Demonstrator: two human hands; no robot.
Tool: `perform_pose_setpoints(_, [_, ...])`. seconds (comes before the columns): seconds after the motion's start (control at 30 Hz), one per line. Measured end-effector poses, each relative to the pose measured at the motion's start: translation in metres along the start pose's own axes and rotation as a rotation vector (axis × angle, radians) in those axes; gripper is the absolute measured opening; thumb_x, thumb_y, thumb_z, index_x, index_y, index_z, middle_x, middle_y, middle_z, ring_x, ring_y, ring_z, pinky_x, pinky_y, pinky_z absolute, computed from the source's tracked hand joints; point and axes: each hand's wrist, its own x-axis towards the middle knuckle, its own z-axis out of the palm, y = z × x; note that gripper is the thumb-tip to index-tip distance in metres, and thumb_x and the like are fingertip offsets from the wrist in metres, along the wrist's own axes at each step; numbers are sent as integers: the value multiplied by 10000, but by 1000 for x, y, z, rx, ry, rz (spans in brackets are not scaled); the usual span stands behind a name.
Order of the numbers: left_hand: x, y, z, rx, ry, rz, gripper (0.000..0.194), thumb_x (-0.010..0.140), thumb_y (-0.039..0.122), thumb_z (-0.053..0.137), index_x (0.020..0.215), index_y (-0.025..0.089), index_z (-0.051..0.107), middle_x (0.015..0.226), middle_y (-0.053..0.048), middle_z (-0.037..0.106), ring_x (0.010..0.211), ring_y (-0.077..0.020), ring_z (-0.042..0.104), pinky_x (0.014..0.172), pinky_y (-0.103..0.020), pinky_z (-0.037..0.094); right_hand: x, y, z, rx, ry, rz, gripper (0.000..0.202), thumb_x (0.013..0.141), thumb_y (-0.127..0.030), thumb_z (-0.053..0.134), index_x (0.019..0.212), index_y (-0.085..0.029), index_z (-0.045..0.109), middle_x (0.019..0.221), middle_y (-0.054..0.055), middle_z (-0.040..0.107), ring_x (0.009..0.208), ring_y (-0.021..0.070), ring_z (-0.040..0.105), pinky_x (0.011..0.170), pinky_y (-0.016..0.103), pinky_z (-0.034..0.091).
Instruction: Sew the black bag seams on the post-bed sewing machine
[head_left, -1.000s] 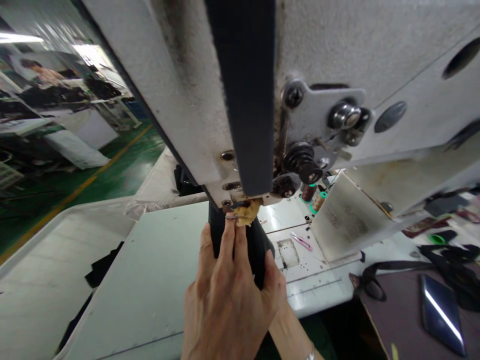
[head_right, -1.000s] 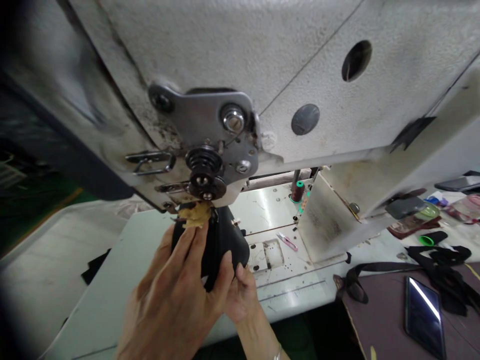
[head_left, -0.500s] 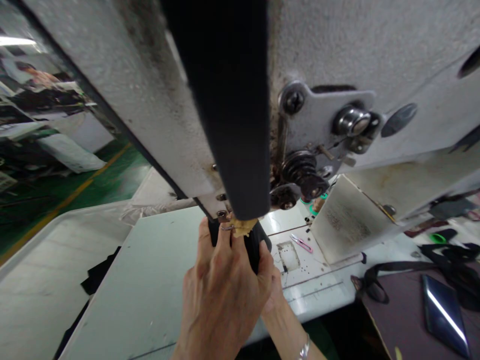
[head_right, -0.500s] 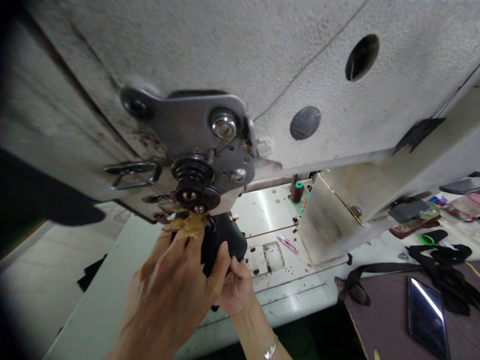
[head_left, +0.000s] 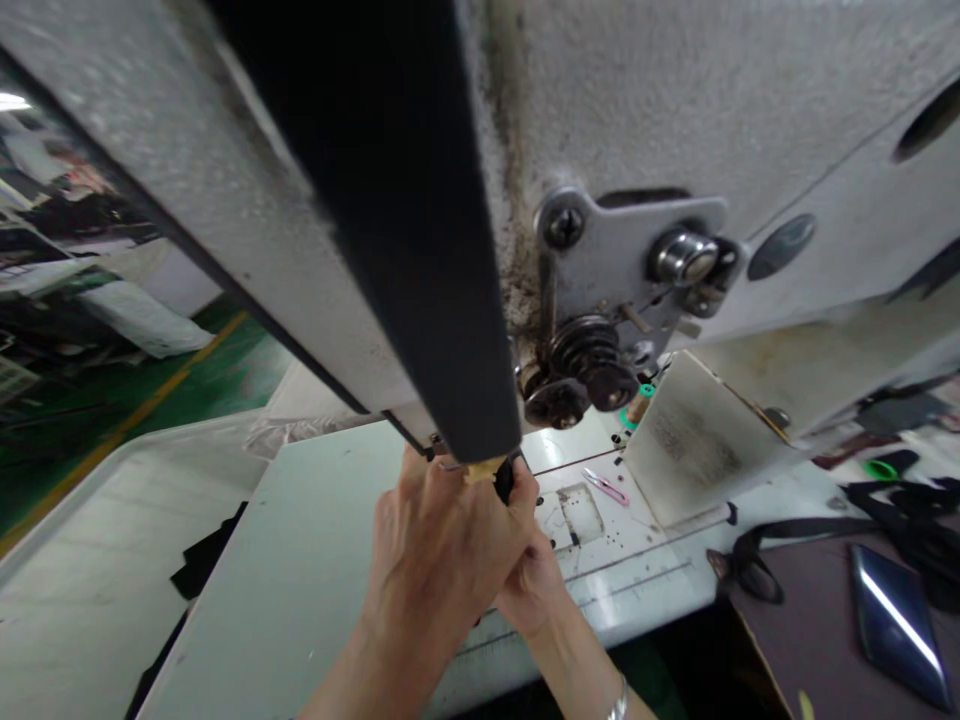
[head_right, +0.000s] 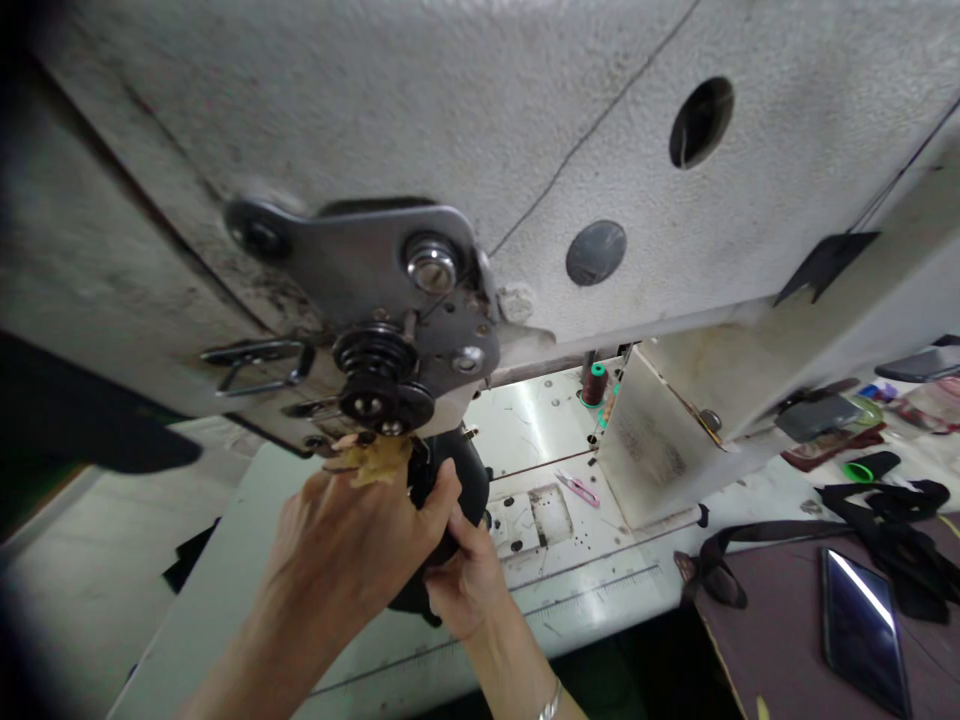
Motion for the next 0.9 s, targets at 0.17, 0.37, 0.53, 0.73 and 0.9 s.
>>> perform_pose_setpoints(0.17, [-1,-2,-6,-57,-29,-6,335,913,444,510,982,179,702,895,-137,714,1029,-380,677,573,-361,545,-10,-7,-7,-303,168,-172,258,777,-415,813,851,-193,703,814,-14,695,765,128,625,723,223,502])
perform_pose_setpoints(0.37, [-15,-36,-26,-195,1,229,335,975,418,493,1086,175,696,1026,-109,762,976,-324,722,759,-440,610,-36,-51,6,-788,427,-744,267,802,-351,808,1018,-243,694,879,-33,591,838,103,543,788,206,450])
perform_pose_setpoints(0.53, [-18,-61,-27,-249,93,443,247,995,216,440,1098,193,664,1063,-51,772,865,-233,760,726,-366,627,-45,-71,59,-910,22,-674,217,842,-326,763,1047,-257,779,1113,38,657,985,153,605,821,263,488])
perform_pose_setpoints(0.73, [-23,-55,-19,-215,216,521,194,981,114,442,1079,130,608,1051,-88,763,935,-229,755,779,-362,644,-37,-75,82,-665,102,-322,300,608,-288,928,872,-198,817,868,32,746,807,119,640,761,238,486])
perform_pose_setpoints(0.9, [-29,-50,-19,-77,234,589,316,941,11,357,1081,64,636,1119,-165,748,1038,-262,736,837,-360,648,-33,-74,80,-596,90,-277,353,571,-291,948,879,-176,818,822,34,752,767,117,640,763,256,496])
